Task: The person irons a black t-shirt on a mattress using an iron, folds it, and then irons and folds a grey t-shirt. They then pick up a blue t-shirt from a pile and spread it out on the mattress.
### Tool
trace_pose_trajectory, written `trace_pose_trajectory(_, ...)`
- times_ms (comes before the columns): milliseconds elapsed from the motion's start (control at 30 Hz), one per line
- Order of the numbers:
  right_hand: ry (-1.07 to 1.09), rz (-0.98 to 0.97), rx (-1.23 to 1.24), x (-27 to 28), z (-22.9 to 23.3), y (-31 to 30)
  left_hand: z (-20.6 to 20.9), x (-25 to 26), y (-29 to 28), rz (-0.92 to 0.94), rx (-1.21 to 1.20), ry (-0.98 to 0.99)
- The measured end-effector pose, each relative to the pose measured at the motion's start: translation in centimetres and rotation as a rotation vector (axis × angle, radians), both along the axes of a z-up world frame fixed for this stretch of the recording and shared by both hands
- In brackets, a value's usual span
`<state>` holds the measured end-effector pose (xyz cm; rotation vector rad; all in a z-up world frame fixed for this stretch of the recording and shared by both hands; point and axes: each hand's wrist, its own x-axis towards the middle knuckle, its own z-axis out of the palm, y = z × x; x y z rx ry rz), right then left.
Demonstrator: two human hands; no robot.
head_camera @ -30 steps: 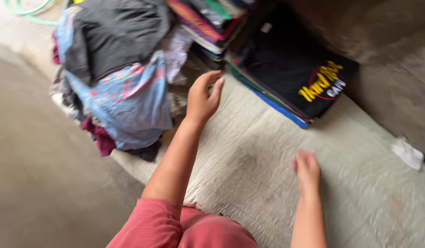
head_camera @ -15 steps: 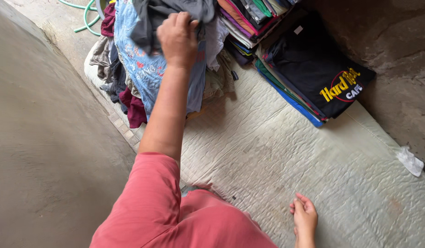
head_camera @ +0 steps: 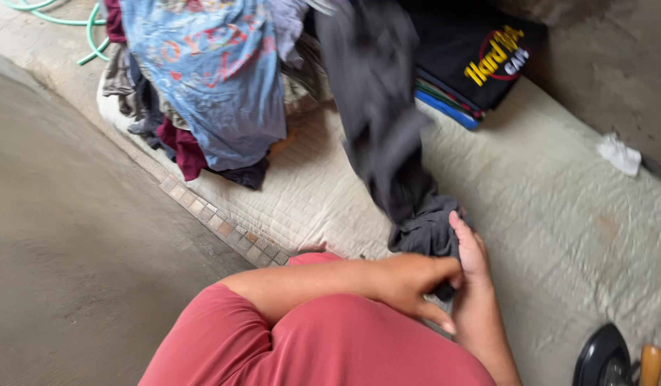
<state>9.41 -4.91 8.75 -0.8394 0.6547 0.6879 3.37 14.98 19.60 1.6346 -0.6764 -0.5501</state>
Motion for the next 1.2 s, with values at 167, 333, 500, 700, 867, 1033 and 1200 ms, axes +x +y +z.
trace_pose_trajectory(167,-0.409,-0.260,-0.701,-2.2,-4.8,-12.5,-5.1,2.2,0.5,0.286,0.482,-0.093)
trace_pose_trajectory(333,-0.500,-0.445,-0.720,-7.2,-0.4,-19.5,2.5,-1.9,-3.0,-0.055,0.137,0.061)
trace_pose_trajectory(500,-0.307,-0.474,-0.701,-12.6,-1.9,-27.0,-3.7,-1.7,-8.1,-0.168,0.101,0.147)
trace_pose_trajectory(700,-0.027,0.323,-1.560,-19.3,-6.7,-29.9,-13.8,6.4,-7.5,0.450,0.944,-0.262)
trace_pose_trajectory(867,0.154,0.419,-1.933,-20.6,-6.8,-33.1,-16.5,7.9,-4.0,0.377,0.959,-0.387)
trace_pose_trajectory(1033,-0.715,0.129,-1.949,-13.4,-6.3,-26.6,-17.1,1.1,-0.8,0.347,0.984,0.064)
trace_pose_trajectory(1200,-0.883,0.524,-1.584,-3.8,-6.1,-16.7,-17.0,-1.8,0.6,0.340,1.098,0.189)
